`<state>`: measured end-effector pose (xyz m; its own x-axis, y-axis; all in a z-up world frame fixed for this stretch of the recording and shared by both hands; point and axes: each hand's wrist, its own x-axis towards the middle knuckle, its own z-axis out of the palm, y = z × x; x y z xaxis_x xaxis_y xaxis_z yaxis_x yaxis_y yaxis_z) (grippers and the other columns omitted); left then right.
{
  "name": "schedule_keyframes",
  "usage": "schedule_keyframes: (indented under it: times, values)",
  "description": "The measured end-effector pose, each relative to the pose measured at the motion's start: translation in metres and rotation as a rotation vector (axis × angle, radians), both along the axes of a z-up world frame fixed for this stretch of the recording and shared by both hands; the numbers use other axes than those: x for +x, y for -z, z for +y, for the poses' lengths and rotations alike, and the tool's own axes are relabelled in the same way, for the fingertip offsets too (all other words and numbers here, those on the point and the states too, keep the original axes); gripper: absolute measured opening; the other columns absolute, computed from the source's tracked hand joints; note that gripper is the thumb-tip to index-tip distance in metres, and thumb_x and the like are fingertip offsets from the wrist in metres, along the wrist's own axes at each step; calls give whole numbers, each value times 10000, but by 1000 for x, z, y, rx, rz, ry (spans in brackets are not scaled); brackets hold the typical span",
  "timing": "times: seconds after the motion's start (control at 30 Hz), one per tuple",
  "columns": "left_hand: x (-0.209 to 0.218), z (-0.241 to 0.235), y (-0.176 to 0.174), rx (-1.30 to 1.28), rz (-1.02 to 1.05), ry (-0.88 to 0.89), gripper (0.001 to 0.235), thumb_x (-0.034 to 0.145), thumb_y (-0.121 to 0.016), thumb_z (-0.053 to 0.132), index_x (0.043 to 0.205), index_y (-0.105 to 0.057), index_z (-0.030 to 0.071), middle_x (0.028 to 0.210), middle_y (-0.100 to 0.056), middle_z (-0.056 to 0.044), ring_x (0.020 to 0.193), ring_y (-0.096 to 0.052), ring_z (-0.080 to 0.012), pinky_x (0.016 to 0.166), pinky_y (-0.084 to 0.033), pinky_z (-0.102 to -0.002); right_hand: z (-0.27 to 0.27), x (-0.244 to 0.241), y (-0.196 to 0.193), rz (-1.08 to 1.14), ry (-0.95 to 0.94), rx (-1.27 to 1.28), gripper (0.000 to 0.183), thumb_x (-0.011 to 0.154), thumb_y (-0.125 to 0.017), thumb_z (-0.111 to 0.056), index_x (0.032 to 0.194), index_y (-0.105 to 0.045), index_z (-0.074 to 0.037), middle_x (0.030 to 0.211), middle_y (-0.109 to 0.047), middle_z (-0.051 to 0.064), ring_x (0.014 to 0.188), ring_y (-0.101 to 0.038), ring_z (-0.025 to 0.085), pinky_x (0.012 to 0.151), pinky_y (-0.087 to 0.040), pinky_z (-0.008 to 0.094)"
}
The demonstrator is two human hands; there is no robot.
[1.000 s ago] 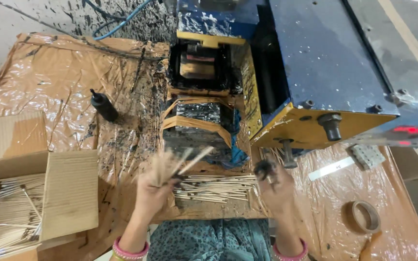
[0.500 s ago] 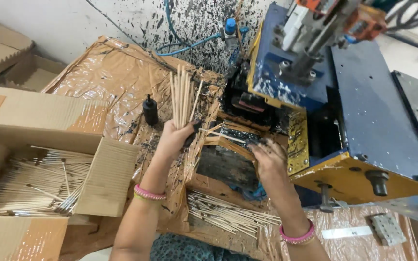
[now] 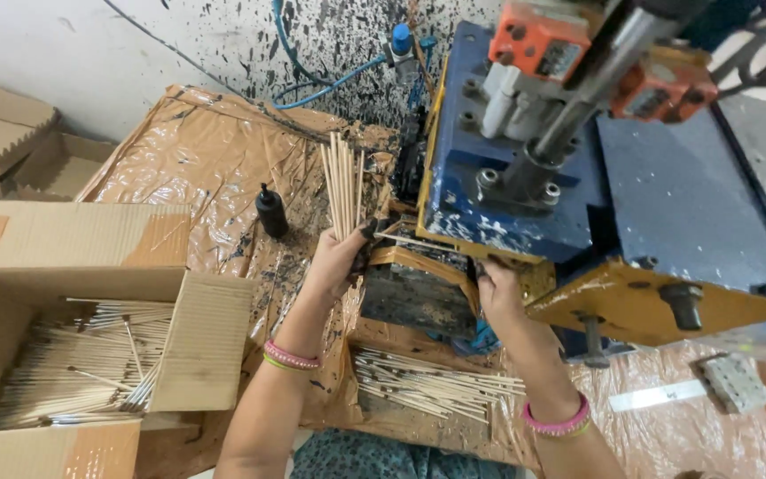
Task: Processing or bundling incense sticks using an industrial machine and manual sorting.
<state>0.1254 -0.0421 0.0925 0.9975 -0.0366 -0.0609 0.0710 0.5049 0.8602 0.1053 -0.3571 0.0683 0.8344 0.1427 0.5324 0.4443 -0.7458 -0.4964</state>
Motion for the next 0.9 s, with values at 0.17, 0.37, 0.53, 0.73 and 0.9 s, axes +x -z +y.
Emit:
schedule_keyframes:
  times: [0.17,0.37,0.53,0.73,0.9]
  values:
    - [-50,2,-9,217,-26,-137,110,1002,-597,120,1016,-673,42,679,-594,11,508,-484,-66,424,-394,-225,24,-91,-104,-486,45,-287,196,949,-669,15,1123,-760,9,989,-753,118,726,-682,257,668,-504,336]
    - [-126,31,45,363,-125,-403,226,1001,-554,-16,1207,-638,25,779,-612,-27,548,-503,-90,428,-377,-223,-66,-155,-29,-256,475,169,217,887,-655,61,1084,-717,-3,959,-711,100,808,-677,195,802,-531,356]
    - [-139,16,78,511,-289,-122,234,859,-628,-49,643,-675,26,670,-734,-56,445,-600,-97,310,-389,-261,-23,-176,-47,-41,320,260,361,889,-745,7,1240,-666,14,1156,-683,158,1028,-670,228,786,-601,312]
    - [-125,-15,-22,861,-396,303,97,782,-792,45,772,-700,16,622,-656,-34,501,-562,-93,434,-410,-277,12,-143,-31,205,-229,662,203,922,-722,-8,1124,-704,9,865,-697,25,692,-586,55,606,-490,204]
    - [-71,39,-22,579,-209,176,98,847,-689,18,896,-774,22,635,-626,24,522,-512,-56,443,-401,-255,-3,-90,-56,287,-142,649,194,943,-645,-6,1124,-709,20,843,-673,42,659,-539,82,598,-446,247]
